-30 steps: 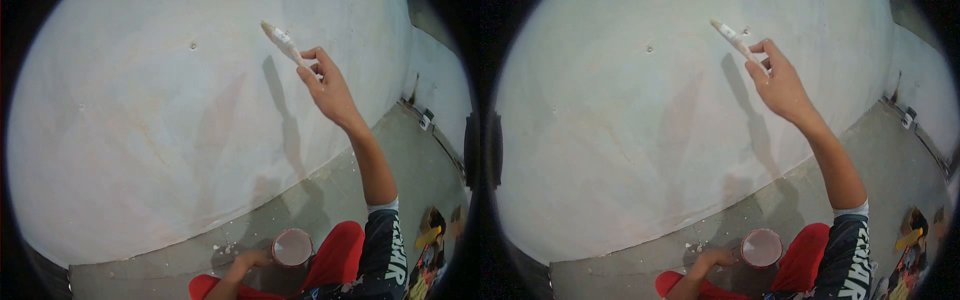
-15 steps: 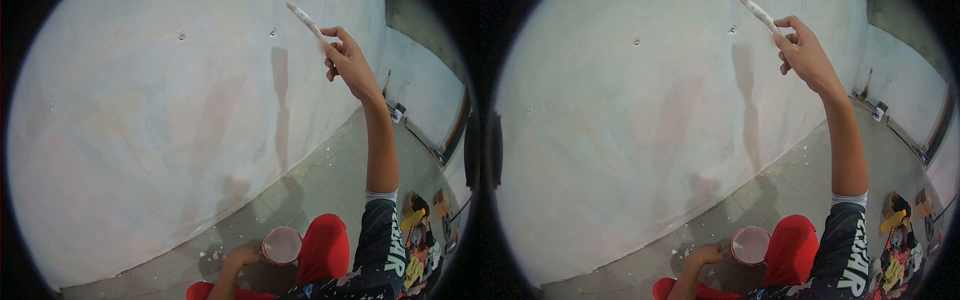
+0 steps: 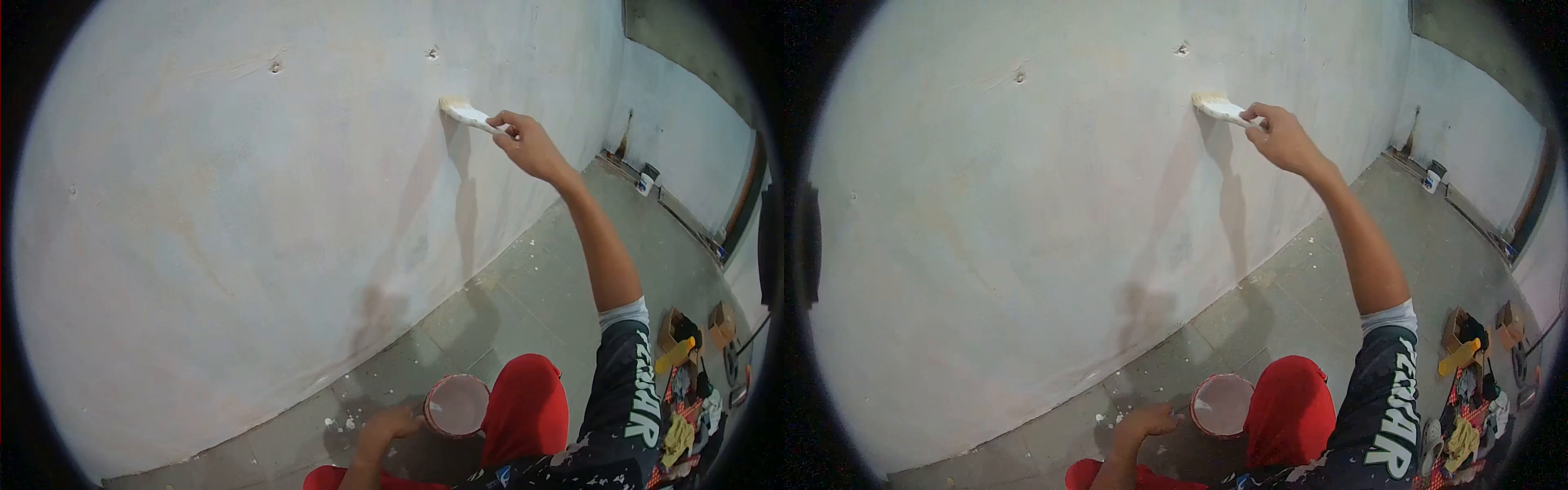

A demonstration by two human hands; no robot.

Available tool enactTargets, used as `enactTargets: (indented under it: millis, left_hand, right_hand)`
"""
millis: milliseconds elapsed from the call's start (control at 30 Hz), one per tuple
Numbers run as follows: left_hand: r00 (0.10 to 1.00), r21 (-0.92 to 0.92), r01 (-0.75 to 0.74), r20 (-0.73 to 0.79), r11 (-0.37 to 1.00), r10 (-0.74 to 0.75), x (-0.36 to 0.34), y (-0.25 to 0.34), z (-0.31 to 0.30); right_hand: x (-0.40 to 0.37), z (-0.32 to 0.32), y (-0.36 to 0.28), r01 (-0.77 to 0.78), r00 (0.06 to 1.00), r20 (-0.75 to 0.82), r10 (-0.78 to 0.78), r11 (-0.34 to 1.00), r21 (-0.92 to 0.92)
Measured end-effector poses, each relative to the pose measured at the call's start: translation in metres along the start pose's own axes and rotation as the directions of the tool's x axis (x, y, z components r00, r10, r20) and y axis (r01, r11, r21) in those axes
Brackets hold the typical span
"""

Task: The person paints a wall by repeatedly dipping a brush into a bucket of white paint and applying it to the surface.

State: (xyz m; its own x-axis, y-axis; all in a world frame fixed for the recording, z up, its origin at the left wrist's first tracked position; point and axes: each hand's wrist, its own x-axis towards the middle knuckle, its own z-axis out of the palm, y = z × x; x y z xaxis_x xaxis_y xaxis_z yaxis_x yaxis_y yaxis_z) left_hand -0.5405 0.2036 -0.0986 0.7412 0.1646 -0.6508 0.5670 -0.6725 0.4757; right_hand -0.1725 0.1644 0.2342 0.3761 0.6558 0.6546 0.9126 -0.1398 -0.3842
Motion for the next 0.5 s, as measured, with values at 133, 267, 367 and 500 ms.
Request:
enactTargets:
  millis: [133,267,367,500]
  left_hand:
    - [0.999,0.029,0.036,0.036,0.999,-0.037,0.004,0.003,-0.002]
    - [0.998,0.023,0.061,0.013,0.998,-0.061,0.013,0.000,0.002]
    - [0.999,0.043,0.043,-0.019,0.998,-0.043,0.022,-0.008,0.011]
    - [0.995,0.044,0.086,0.047,0.995,-0.088,0.014,0.003,0.001]
  right_hand:
    - [0.023,-0.030,-0.007,0.006,0.999,0.052,0.000,0.993,-0.115]
    - [0.076,-0.057,-0.023,0.115,0.991,-0.051,-0.123,0.985,-0.128]
    - [0.085,-0.069,-0.045,0.136,0.975,-0.147,-0.165,0.973,-0.189]
    - [0.072,-0.049,-0.019,0.136,0.957,-0.238,-0.166,0.981,-0.139]
